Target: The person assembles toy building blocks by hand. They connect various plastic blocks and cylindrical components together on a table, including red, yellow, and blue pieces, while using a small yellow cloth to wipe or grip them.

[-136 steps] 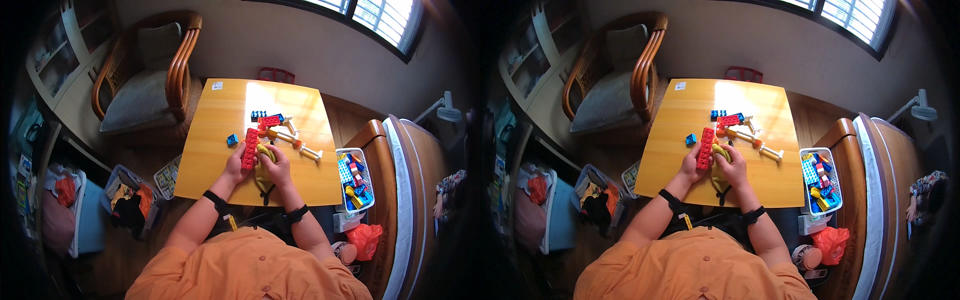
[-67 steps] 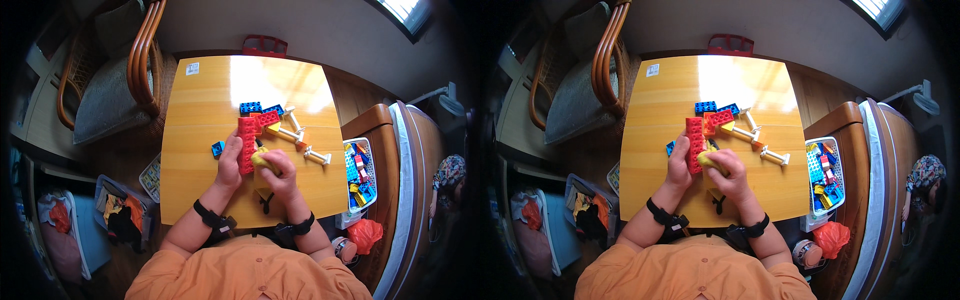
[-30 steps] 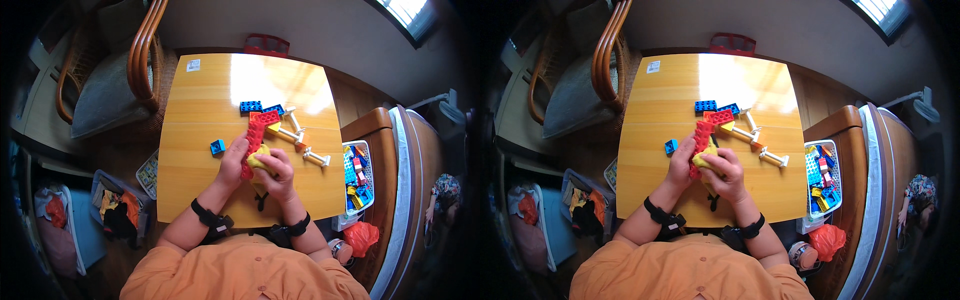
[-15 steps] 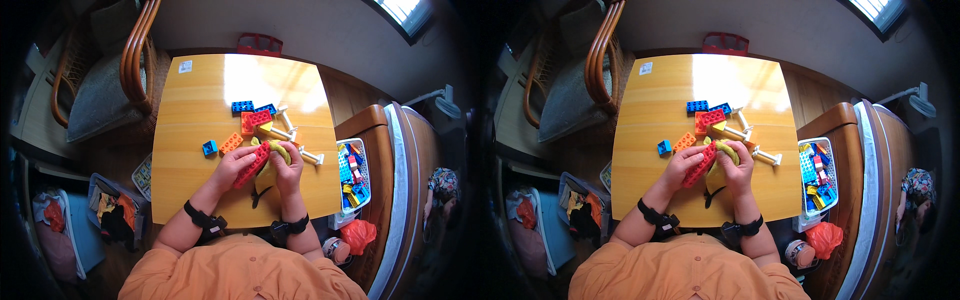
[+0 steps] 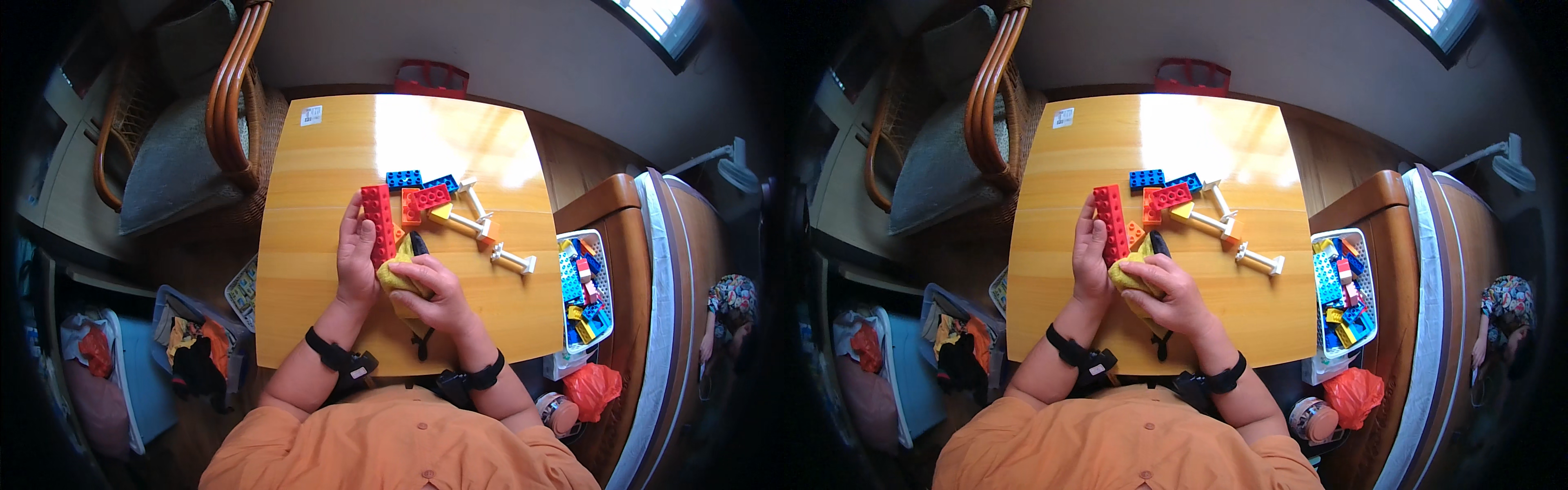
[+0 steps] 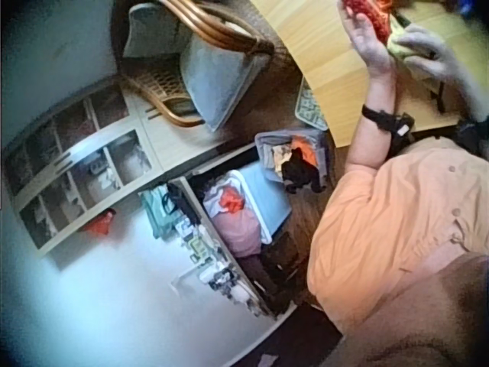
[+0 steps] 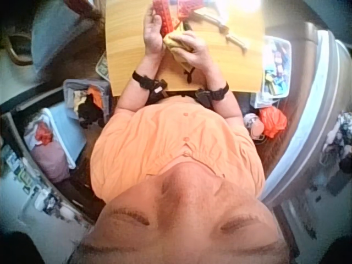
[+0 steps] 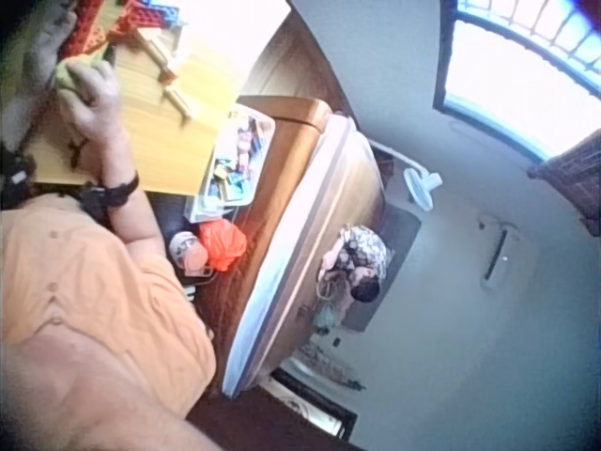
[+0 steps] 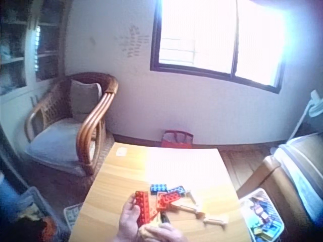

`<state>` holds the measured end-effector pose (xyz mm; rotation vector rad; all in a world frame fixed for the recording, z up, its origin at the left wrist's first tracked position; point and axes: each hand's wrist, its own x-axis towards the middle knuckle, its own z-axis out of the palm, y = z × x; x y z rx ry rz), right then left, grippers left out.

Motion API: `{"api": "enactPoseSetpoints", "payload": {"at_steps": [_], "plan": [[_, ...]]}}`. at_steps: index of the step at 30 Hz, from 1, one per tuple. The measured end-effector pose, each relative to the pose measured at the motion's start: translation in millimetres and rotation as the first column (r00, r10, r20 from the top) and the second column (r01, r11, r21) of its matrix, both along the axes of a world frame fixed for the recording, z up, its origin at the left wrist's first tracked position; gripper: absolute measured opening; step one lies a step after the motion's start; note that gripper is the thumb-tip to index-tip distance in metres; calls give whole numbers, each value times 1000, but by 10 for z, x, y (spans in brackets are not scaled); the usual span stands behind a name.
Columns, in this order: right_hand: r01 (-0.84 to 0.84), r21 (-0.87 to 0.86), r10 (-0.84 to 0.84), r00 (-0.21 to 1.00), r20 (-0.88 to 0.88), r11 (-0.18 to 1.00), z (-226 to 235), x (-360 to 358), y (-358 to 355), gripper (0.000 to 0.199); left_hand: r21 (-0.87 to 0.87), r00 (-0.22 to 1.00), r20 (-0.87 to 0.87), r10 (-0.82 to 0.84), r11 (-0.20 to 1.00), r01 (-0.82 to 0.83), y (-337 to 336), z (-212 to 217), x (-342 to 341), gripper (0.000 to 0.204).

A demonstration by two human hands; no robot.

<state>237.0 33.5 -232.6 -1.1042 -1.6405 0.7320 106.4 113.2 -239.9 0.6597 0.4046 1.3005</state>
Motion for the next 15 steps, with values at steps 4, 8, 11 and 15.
{"api": "enactPoseSetpoints", "payload": {"at_steps": [4,8,11,15], "plan": [[100,32,-97,993,-69,994,-48,-80,14,44,13,997,27,74,997,-74,9,-37,-55,50],[198,-162,-230,951,-206,967,-179,-8,-13,37,89,991,80,-105,991,97,-1,-105,-83,52],[248,-276,-358,794,-491,929,-203,84,7,27,31,973,148,-177,984,174,-76,-73,-97,56],[329,-277,-429,731,-531,903,-142,130,74,23,86,971,-164,-174,978,190,-122,-153,-104,55]]}}
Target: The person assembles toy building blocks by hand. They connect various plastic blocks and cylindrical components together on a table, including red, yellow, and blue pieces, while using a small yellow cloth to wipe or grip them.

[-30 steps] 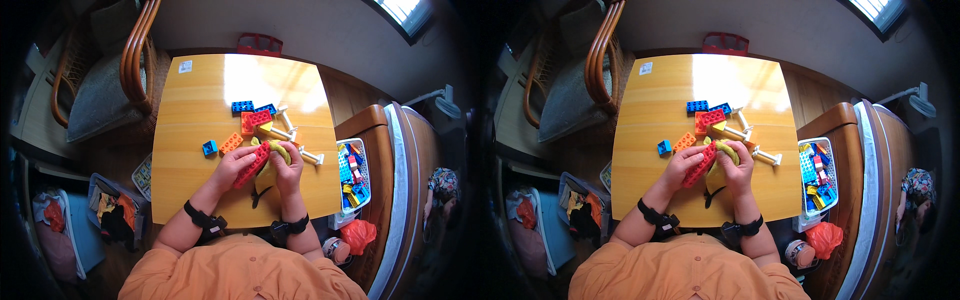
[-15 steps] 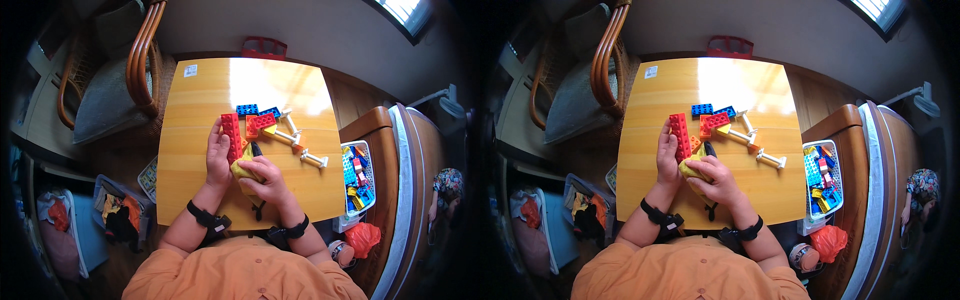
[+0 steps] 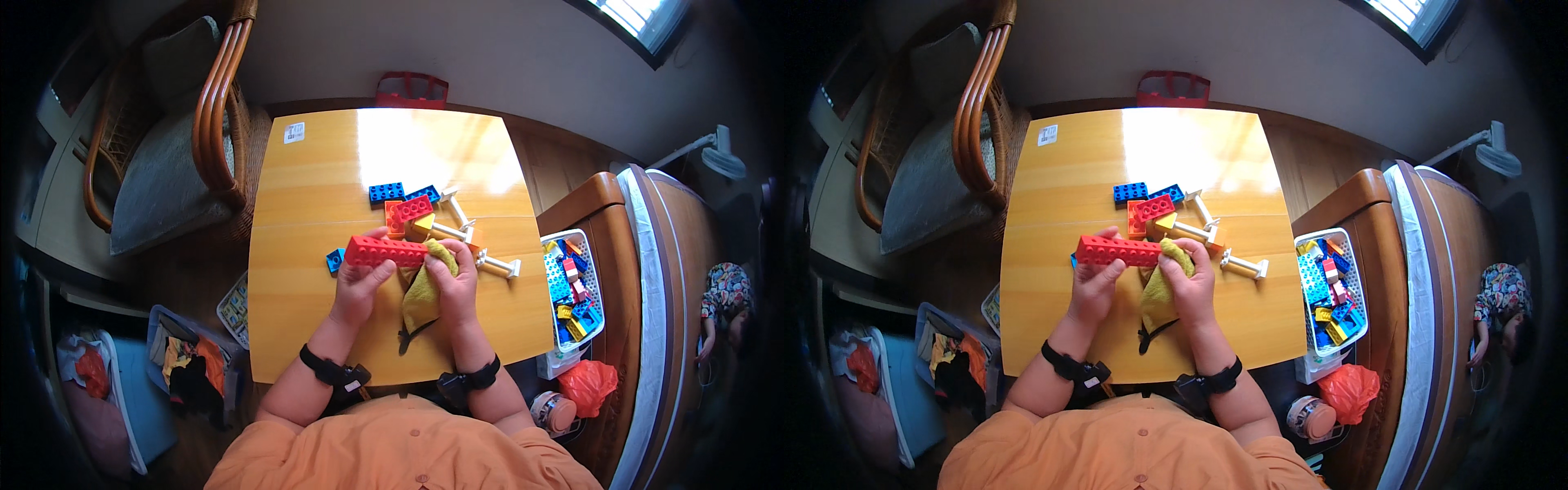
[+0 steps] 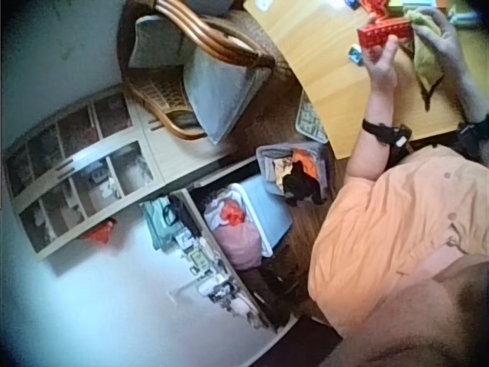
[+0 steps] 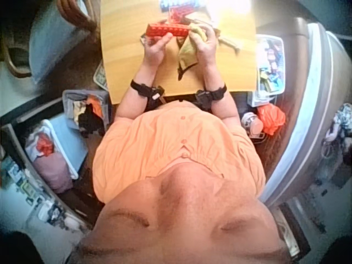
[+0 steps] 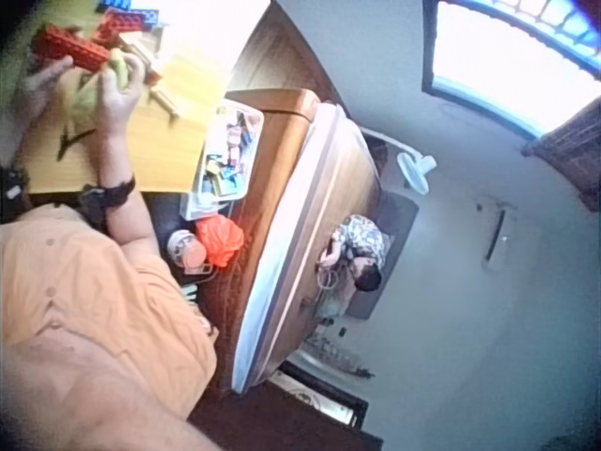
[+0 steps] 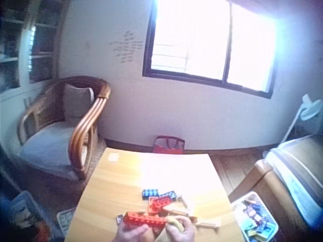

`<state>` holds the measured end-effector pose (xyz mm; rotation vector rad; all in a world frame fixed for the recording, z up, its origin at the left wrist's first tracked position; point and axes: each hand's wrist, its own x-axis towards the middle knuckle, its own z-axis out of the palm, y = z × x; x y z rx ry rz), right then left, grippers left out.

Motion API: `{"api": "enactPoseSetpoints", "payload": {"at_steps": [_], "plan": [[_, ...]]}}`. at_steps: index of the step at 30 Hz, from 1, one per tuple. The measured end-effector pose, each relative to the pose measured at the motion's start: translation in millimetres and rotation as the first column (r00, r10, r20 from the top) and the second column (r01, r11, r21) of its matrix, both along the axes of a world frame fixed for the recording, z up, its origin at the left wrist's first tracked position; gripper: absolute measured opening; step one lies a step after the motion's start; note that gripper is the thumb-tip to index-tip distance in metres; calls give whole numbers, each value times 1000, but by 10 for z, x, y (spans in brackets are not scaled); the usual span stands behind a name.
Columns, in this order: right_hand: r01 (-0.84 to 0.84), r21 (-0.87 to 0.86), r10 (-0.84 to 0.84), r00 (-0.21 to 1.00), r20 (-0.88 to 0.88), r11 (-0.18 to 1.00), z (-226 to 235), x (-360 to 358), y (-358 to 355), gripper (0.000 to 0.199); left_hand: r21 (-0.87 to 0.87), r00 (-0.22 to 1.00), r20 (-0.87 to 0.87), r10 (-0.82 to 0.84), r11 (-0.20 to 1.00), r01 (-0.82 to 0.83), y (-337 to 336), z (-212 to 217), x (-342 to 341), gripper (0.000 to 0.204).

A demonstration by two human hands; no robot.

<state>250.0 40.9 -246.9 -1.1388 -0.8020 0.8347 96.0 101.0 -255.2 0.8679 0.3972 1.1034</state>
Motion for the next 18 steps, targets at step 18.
{"api": "enactPoseSetpoints", "payload": {"at_steps": [18], "plan": [[163,42,-149,961,-235,986,-31,64,23,30,-76,965,-101,-243,969,236,-171,13,194,46]]}}
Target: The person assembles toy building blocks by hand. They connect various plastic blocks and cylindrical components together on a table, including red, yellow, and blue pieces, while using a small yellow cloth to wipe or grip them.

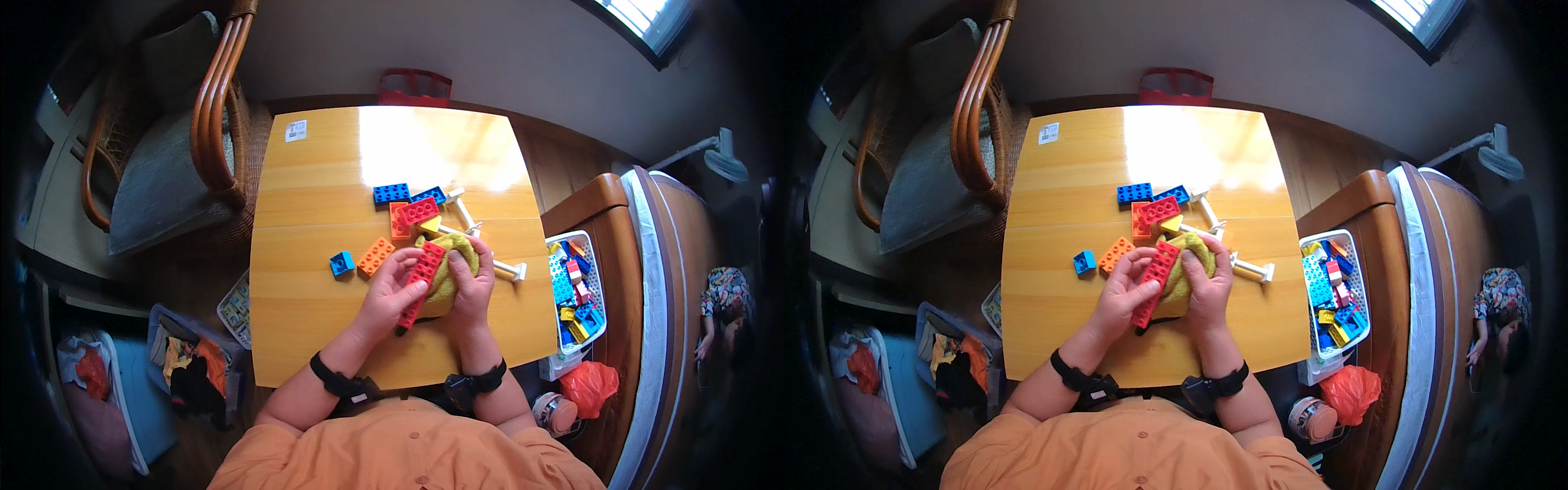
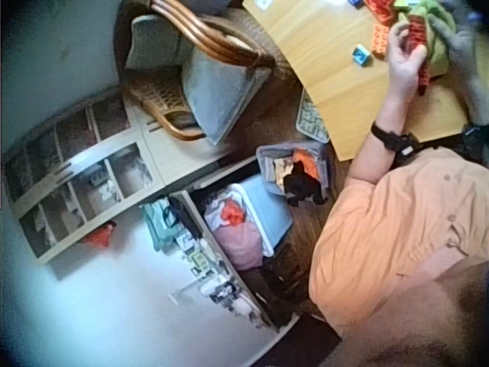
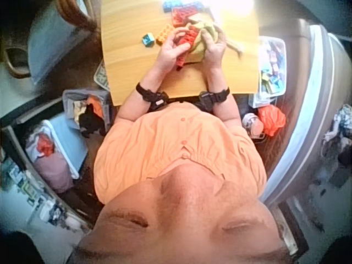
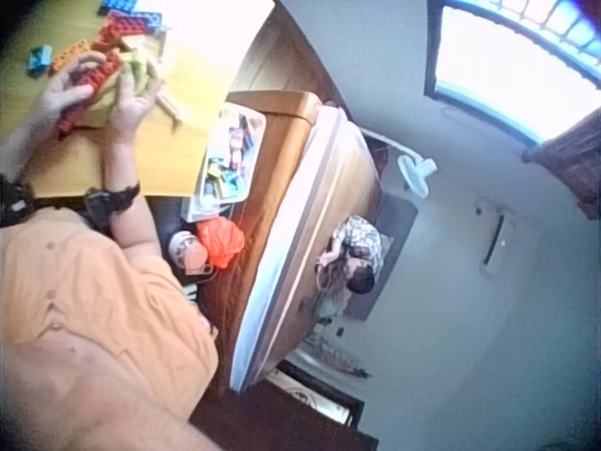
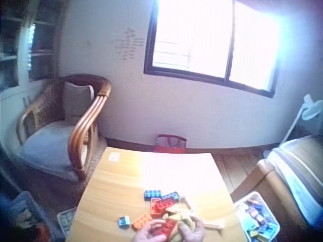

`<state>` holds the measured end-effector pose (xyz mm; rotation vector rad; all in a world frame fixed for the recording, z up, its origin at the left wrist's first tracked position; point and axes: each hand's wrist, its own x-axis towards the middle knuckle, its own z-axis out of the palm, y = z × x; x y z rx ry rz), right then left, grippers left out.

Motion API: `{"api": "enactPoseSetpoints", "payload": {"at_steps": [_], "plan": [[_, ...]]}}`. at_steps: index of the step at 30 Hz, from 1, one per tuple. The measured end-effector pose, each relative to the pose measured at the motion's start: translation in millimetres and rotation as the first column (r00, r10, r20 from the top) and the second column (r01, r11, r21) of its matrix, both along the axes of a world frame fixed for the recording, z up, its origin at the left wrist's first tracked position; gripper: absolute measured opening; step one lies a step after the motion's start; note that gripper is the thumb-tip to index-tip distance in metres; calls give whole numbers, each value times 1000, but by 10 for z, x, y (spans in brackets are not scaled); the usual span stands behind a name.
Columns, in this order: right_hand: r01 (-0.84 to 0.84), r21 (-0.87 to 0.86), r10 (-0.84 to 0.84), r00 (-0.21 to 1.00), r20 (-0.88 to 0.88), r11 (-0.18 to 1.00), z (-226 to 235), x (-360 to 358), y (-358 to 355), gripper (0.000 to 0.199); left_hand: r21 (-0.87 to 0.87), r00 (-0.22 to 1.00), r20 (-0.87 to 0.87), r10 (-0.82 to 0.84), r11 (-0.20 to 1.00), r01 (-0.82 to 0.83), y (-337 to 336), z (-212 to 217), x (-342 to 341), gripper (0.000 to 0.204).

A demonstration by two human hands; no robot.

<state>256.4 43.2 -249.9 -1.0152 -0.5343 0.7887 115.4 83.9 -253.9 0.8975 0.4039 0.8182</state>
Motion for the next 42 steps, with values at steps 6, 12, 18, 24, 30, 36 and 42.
{"api": "enactPoseSetpoints", "payload": {"at_steps": [6,12,18,24,30,36,42], "plan": [[-322,30,244,771,588,946,23,-109,-61,32,-14,944,96,316,949,-316,63,30,-48,46],[-578,-64,441,542,715,814,96,-164,-161,28,-102,892,212,399,917,-386,235,30,-145,46],[-243,68,144,754,640,968,73,-222,-84,29,-122,944,190,269,961,-249,101,37,-82,46],[-58,2,51,891,451,998,126,-98,-61,24,-76,985,90,149,987,-143,14,72,-109,45],[-325,-190,359,614,703,927,157,-240,-420,30,-72,935,164,313,949,-305,61,79,-105,42],[242,-56,24,135,991,969,345,-118,-479,43,-136,915,193,355,933,-333,52,92,-126,39],[-25,-243,205,626,752,970,321,-267,-403,64,-25,963,231,140,990,-138,-24,-11,-35,36]]}}
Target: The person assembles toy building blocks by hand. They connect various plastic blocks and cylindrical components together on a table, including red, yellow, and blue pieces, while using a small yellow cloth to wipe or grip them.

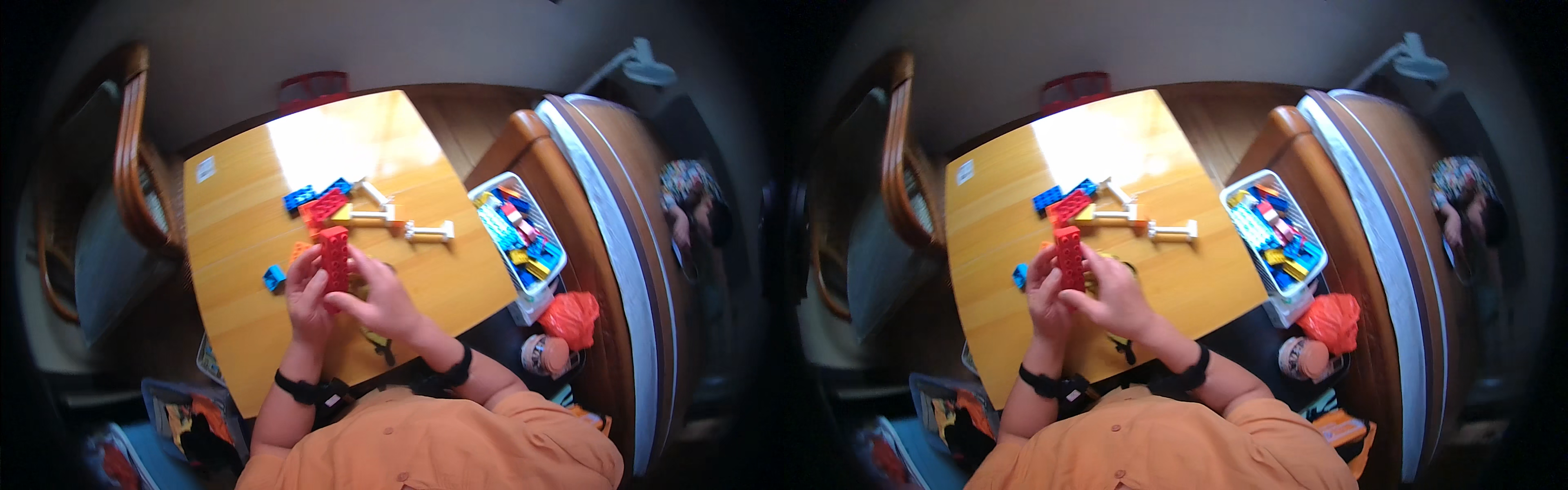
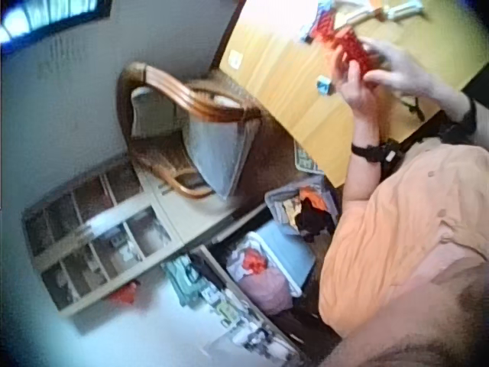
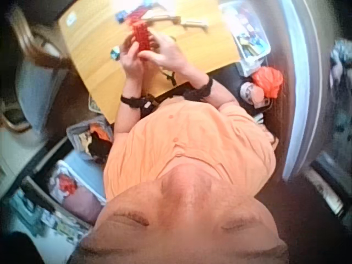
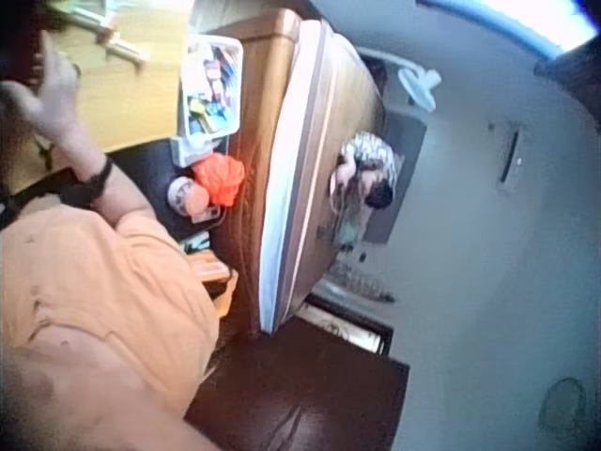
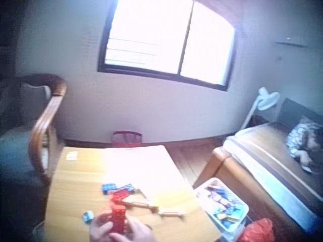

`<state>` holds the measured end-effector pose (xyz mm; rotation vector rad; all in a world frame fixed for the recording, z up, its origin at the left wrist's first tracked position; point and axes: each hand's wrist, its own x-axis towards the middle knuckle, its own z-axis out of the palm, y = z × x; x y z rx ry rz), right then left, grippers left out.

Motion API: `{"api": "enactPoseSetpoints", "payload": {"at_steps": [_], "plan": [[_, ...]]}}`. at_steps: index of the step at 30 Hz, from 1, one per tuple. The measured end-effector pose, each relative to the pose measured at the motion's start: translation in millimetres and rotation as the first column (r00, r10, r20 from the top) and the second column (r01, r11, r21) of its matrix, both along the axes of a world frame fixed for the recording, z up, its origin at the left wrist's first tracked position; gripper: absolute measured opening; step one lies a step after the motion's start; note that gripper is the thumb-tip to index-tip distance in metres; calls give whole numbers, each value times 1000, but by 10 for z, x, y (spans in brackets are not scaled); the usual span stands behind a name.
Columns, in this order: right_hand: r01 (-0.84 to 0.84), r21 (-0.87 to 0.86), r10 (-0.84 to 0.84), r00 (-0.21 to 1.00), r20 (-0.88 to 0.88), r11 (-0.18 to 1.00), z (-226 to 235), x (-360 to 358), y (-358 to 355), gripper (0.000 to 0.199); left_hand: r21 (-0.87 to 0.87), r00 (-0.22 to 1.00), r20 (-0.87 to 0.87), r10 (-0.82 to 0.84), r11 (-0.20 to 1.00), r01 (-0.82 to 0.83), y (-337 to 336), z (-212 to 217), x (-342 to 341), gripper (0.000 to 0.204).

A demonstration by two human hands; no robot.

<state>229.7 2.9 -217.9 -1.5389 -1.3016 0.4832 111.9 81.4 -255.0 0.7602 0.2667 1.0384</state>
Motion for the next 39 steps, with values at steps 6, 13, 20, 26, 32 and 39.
{"api": "enactPoseSetpoints", "payload": {"at_steps": [6,13,20,26,32,39], "plan": [[11,35,6,891,-454,999,-30,285,-87,58,133,995,-87,-38,990,49,-24,-100,14,38],[564,78,-544,818,-187,822,38,1904,-684,49,0,948,-277,-154,987,160,-29,-56,28,34],[821,-276,-537,544,645,499,-658,3507,-1168,62,-77,919,-342,-197,980,182,24,-92,44,30],[808,-175,-454,479,752,562,-739,3551,-1006,55,-144,929,-298,-217,973,181,56,-121,70,27],[412,59,-378,757,533,909,8,2618,-486,20,-143,922,-318,-219,973,181,64,-118,70,27],[-314,-155,182,816,-549,937,758,952,-100,22,-184,912,-338,-234,966,180,65,-151,23,26]]}}
